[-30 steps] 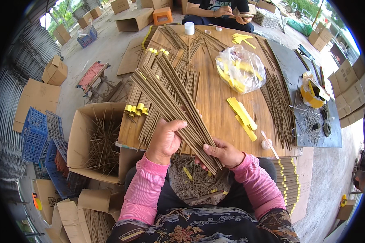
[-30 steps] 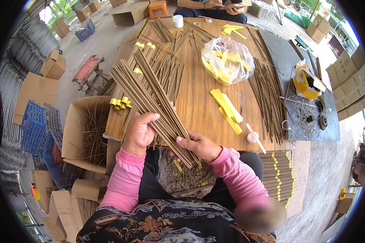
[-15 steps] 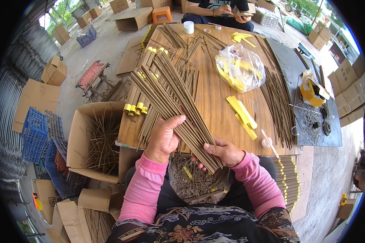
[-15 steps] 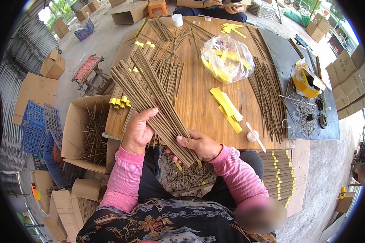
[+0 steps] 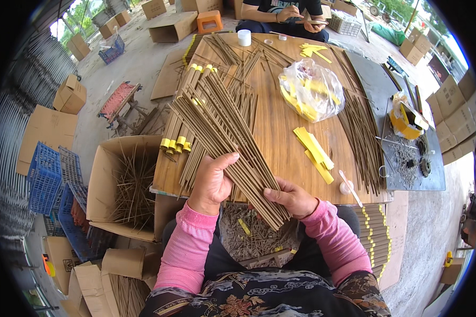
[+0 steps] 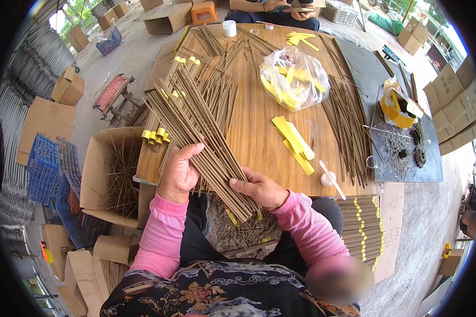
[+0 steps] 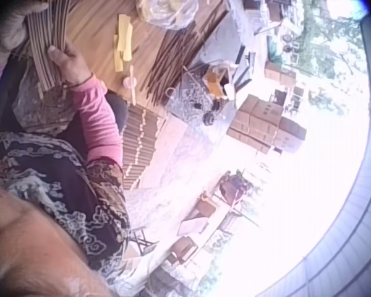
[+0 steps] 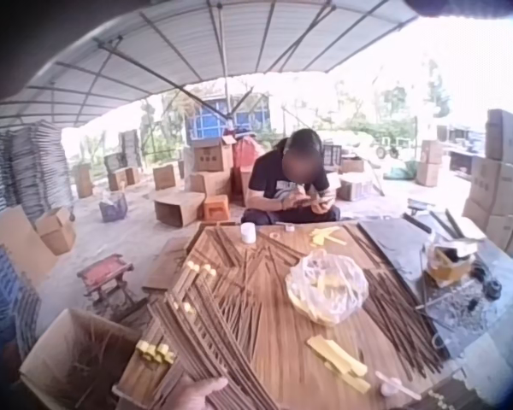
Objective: The person gathers thin wooden sticks from a cardboard box, aligns them into bundles, and secures each bundle with yellow tape. The person repeatedly picks up sticks, wraps tape around the bundles, and places the finished bundles on the table.
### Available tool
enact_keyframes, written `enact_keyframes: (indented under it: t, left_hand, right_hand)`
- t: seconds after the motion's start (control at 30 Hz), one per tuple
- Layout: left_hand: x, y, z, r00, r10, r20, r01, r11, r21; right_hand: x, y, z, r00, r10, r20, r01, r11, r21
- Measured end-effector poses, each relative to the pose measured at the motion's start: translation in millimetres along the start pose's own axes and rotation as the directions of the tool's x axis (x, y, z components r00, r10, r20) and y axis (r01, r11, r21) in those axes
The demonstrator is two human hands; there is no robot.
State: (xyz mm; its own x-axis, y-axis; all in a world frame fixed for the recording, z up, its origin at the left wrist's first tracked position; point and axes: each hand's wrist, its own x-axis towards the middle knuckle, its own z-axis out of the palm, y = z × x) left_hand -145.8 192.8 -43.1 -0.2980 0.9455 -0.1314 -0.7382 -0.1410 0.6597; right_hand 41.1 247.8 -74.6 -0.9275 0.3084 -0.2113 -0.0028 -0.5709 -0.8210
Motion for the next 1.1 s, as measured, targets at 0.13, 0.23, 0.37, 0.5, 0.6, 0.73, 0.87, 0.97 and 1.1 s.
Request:
enact_keyframes:
  t: [0.13,0.23,0.37,0.5,0.6,0.73,0.87,0.97,1.1]
  left_hand:
    - [3,-3,-7,1.0,-0.012,-0.004,0.012,1.0,-0.024]
    - [4,-2,-9,1.0,-0.028,-0.014,0.027,0.999,-0.021]
    - [7,-5,-16,0.999,-0.025,-0.022,0.024,0.999,-0.022]
    - [6,-3,-9,0.999,-0.034,-0.04,0.032,0.998,-0.048]
    - [6,-4,-8,0.998,-0.031,-0.046,0.028,0.998,-0.063]
    - [8,-6,-12,0.998,-0.039,-0.054,0.035,0.996,-0.077]
    - [8,-5,-13,0.997,-0.043,-0.06,0.036,0.994,-0.105]
    - [9,-5,-12,0.994,-0.041,-0.102,0.027,0.991,-0.131]
    - [7,-3,-8,0.995,-0.026,-0.095,0.017,0.996,-0.093]
  right_hand:
    - [0,1,-1,1.0,0.015,-0.021,-0.016,1.0,-0.02]
    - [0,1,0,1.0,0.008,-0.025,-0.009,1.0,-0.007]
    - [0,1,1,0.998,0.008,-0.055,-0.008,1.0,-0.011]
    - [0,3,-2,0.996,0.004,-0.095,-0.007,0.999,-0.034]
    - [0,3,-2,0.995,0.002,-0.096,-0.005,0.999,-0.036]
    - [0,1,-1,0.995,0.007,-0.101,-0.01,0.999,-0.033]
    - [-1,-1,1,0.995,0.021,-0.094,-0.024,0.999,-0.031]
    - [-3,-2,0,0.997,0.052,-0.054,-0.051,0.999,0.002]
    - [-4,-3,1,0.996,0.08,-0.035,-0.081,0.997,-0.011]
